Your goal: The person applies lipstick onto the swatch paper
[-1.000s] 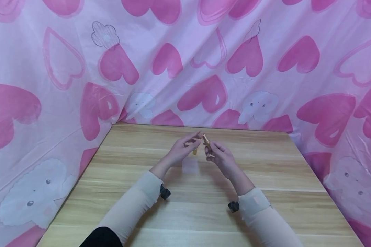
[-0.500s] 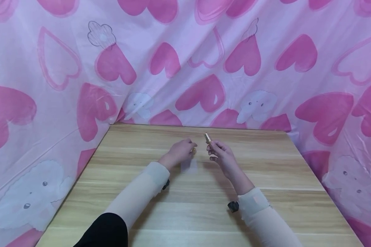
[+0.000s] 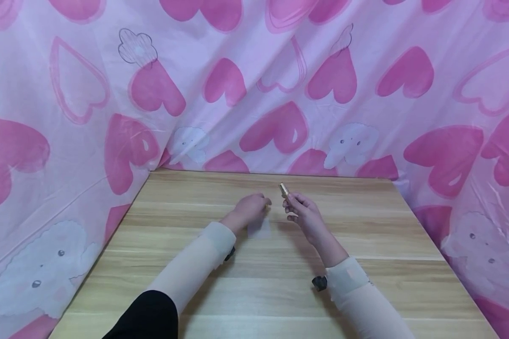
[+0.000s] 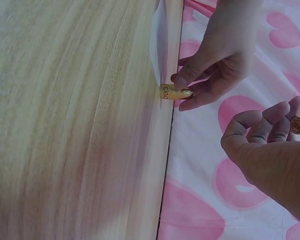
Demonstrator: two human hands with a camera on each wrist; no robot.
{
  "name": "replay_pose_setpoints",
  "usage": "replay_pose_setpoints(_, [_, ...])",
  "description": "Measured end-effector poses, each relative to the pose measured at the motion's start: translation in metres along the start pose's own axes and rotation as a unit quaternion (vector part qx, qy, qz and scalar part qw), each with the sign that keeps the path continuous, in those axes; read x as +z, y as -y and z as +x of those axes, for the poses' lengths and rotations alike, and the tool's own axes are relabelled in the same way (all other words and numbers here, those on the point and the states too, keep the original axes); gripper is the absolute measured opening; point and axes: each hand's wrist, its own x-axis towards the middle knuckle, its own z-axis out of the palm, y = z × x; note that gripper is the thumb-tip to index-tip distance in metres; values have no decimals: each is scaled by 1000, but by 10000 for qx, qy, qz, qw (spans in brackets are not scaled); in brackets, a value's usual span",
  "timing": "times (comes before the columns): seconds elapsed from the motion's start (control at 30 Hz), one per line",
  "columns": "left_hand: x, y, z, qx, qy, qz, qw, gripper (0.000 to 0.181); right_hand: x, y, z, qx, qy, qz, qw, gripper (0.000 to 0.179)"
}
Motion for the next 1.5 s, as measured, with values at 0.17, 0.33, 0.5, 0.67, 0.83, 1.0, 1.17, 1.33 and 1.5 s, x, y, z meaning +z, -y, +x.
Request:
replay_pose_setpoints(0.17, [2,1,1,29,-55,109,9999,26,1,0,0,-11,5,3,10000,18])
replay_pose_setpoints(0.33, [-6,0,-2,-275,-262,-350,9987,30,1,0,-2,-48,8,-2,10000,18])
replay_pose_setpoints(0.5, [-25,-4,-13,-583,-804,-2437,9648,37,4,3,-4,-29,49,-8,10000,18])
replay_pose_setpoints(0.67, [-50,-11,-22,-606,-1332,-4698,8706,35,6,6,-5,-50,128,-103,9999,20])
replay_pose_setpoints(0.83, [-67,-16,-28,-801,-1457,-5403,8249,37,6,9,-6,-101,116,-51,9999,16])
replay_pose_setpoints(1.0, [-70,-18,-32,-887,-1508,-5457,8195,37,9,9,-8,-111,186,-84,9997,17])
replay_pose_setpoints(1.17, [-68,-18,-35,-758,-1457,-5568,8142,33,10,8,-10,-108,210,-328,9992,21])
replay_pose_setpoints(1.33, [-71,-18,-39,-607,-1486,-5594,8132,37,9,7,-10,-176,205,-586,9979,21])
replay_pose_setpoints(1.5, [-72,-18,-40,-435,-1322,-5264,8387,34,7,6,-9,-232,163,-895,9956,24])
